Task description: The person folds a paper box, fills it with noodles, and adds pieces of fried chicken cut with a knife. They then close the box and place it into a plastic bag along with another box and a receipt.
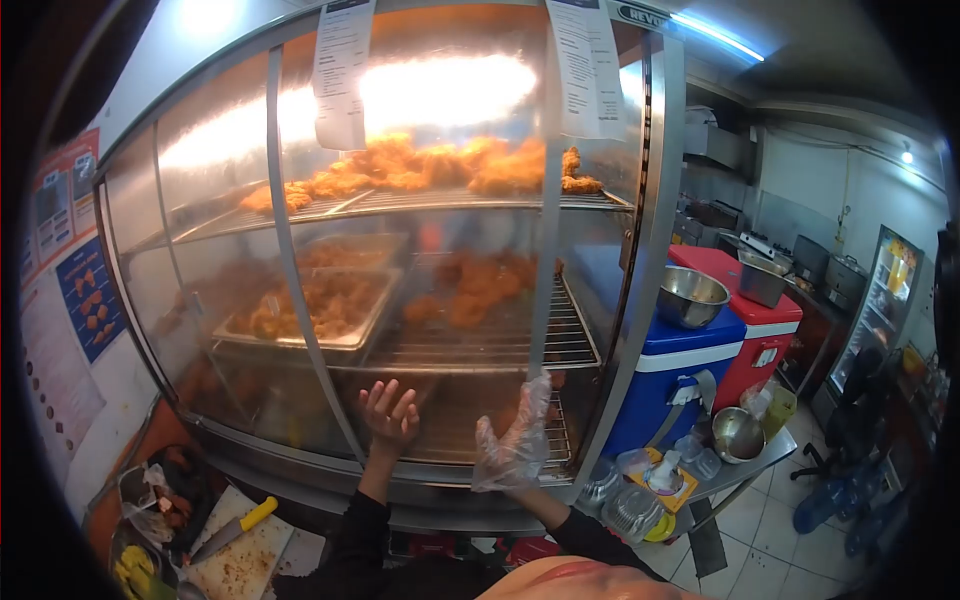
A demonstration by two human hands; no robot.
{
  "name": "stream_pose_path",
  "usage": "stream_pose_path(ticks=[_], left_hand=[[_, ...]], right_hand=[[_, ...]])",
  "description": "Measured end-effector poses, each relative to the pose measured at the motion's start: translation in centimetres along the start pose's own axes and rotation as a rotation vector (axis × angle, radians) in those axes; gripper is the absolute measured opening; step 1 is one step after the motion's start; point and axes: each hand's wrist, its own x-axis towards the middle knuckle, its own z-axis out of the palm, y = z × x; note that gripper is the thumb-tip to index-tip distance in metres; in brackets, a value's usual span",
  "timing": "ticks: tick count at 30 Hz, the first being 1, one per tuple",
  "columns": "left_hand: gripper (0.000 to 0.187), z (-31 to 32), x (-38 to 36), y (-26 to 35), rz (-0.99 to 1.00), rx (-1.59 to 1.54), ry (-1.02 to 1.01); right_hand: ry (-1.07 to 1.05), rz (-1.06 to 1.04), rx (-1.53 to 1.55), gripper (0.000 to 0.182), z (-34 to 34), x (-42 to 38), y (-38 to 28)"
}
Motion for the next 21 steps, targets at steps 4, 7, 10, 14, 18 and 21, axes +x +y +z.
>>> stream_pose_path(ticks=[4,7,10,14,18,21], left_hand=[[0.023,-0.3,-0.4,4.1,-0.041,-0.313,-0.075],[0.026,-0.4,-1.1,5.6,-0.089,-0.454,-0.092],[0.032,-1.0,-1.6,5.3,-0.22,-0.392,-0.22],[0.037,-0.2,-3.1,3.3,-0.134,-0.136,-0.114],[0.034,-0.5,-4.3,1.5,-0.11,-0.112,-0.132],[0.034,-0.6,-4.7,0.6,-0.116,-0.114,-0.111]], right_hand=[[-0.119,-0.06,0.165,0.064,0.0,0.6,-1.9],[-0.242,-0.229,0.241,0.038,-0.5,2.8,-2.3],[0.053,-0.514,0.074,0.03,-2.3,8.8,-3.5],[0.33,-0.505,-0.419,0.026,-5.4,19.6,-7.1],[-0.073,-0.432,-0.439,0.026,-4.1,30.1,-6.1],[-0.481,-0.202,-0.342,0.027,-2.4,34.5,-4.9]])
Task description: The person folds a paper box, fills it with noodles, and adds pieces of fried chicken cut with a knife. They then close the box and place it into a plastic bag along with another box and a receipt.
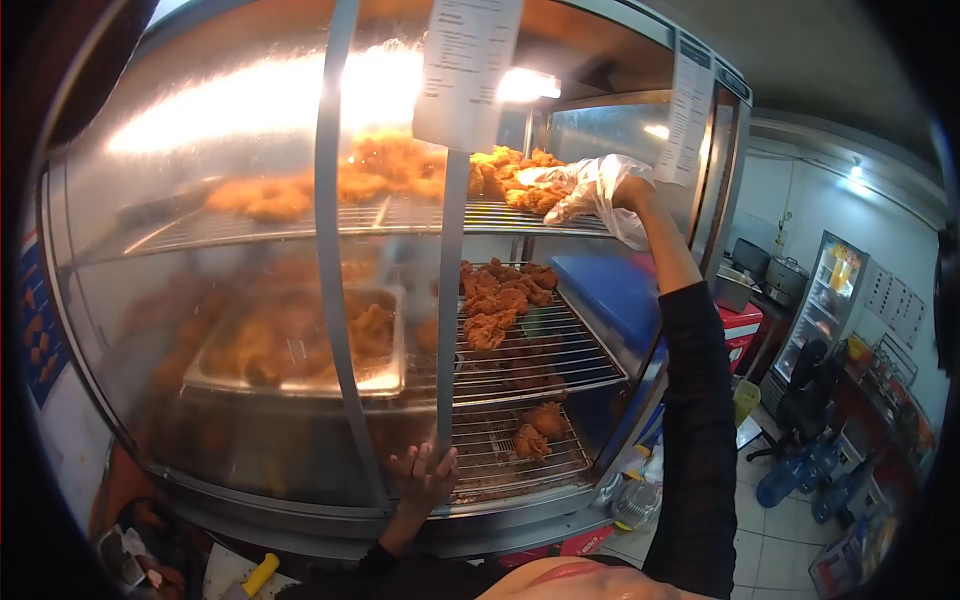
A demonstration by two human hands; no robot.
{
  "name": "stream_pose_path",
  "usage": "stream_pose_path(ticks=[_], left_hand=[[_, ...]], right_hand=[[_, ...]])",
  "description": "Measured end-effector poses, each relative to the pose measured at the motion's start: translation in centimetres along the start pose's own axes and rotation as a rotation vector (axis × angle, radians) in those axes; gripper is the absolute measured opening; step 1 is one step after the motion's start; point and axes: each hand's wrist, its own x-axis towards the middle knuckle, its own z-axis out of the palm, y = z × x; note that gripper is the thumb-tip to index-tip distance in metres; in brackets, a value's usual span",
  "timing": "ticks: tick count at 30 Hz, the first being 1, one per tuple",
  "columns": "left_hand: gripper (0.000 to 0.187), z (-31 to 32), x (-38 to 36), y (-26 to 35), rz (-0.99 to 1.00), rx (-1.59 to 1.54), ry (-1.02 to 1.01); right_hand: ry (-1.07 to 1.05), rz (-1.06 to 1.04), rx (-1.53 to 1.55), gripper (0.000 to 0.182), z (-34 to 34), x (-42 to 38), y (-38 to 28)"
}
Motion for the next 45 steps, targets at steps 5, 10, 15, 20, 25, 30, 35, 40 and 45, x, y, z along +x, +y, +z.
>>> stream_pose_path(ticks=[5,10,15,20,25,30,35,40,45], left_hand=[[0.035,-0.6,-0.4,-1.0,0.007,0.01,-0.007],[0.035,-0.7,-0.5,-1.5,0.017,0.001,-0.012],[0.034,-1.0,-0.7,-1.3,0.014,0.01,-0.022],[0.034,-1.0,-0.6,-1.4,0.026,0.0,-0.01],[0.034,-1.0,-0.5,-1.5,0.032,0.0,-0.002],[0.033,-1.0,-0.7,-1.2,0.02,0.0,-0.024],[0.034,-0.6,0.2,0.0,-0.011,0.022,-0.014],[0.035,1.0,0.9,3.1,0.002,0.026,-0.009],[0.035,3.1,1.8,8.6,-0.018,0.005,-0.048]], right_hand=[[-0.146,0.029,0.193,0.028,0.7,1.8,1.1],[-0.04,-0.009,0.404,0.029,0.7,2.5,2.1],[0.103,-0.055,0.597,0.031,0.4,2.3,3.0],[0.165,-0.088,0.695,0.032,-0.6,1.7,3.7],[0.179,-0.105,0.725,0.033,-0.3,1.3,3.9],[0.195,-0.121,0.745,0.035,0.0,0.2,4.8],[0.34,-0.293,0.811,0.042,-0.2,-3.5,5.8],[0.455,-0.467,0.596,0.034,-0.8,-11.1,2.4],[0.307,-0.255,0.809,0.03,-0.1,-19.8,-0.2]])
